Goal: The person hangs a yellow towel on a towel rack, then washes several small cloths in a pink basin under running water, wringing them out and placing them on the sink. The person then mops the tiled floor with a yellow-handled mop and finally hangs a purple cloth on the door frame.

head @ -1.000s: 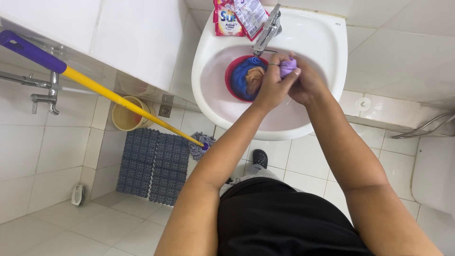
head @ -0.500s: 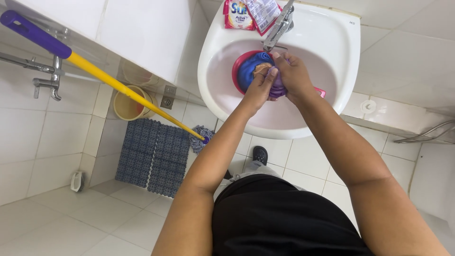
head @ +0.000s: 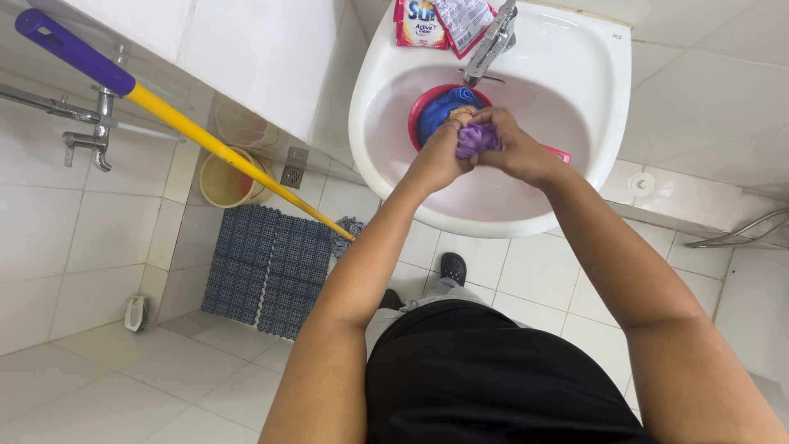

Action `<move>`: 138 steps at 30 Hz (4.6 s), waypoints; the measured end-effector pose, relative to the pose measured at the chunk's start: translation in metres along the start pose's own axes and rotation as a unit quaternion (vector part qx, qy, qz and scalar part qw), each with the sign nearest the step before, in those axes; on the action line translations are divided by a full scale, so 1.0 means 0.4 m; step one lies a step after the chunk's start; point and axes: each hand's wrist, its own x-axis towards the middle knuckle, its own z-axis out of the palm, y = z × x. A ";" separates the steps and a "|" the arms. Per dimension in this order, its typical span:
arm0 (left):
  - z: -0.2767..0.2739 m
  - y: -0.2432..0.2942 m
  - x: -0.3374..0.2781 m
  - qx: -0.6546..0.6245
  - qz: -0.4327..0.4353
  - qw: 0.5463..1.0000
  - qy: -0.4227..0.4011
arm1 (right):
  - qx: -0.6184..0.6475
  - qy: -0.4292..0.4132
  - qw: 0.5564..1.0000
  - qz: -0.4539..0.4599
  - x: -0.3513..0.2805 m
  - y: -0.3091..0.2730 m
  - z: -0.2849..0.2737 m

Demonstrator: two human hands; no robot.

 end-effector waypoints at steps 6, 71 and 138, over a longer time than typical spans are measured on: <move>0.063 0.025 0.002 0.156 0.033 0.987 0.017 | -0.202 0.009 0.977 0.067 -0.011 -0.120 0.036; 0.012 0.082 0.119 0.048 -0.210 0.964 -0.156 | -0.517 -0.015 0.854 -0.061 0.025 -0.089 -0.067; 0.050 -0.036 0.056 0.181 0.074 0.979 0.058 | -0.505 -0.053 0.849 -0.143 0.056 -0.096 -0.078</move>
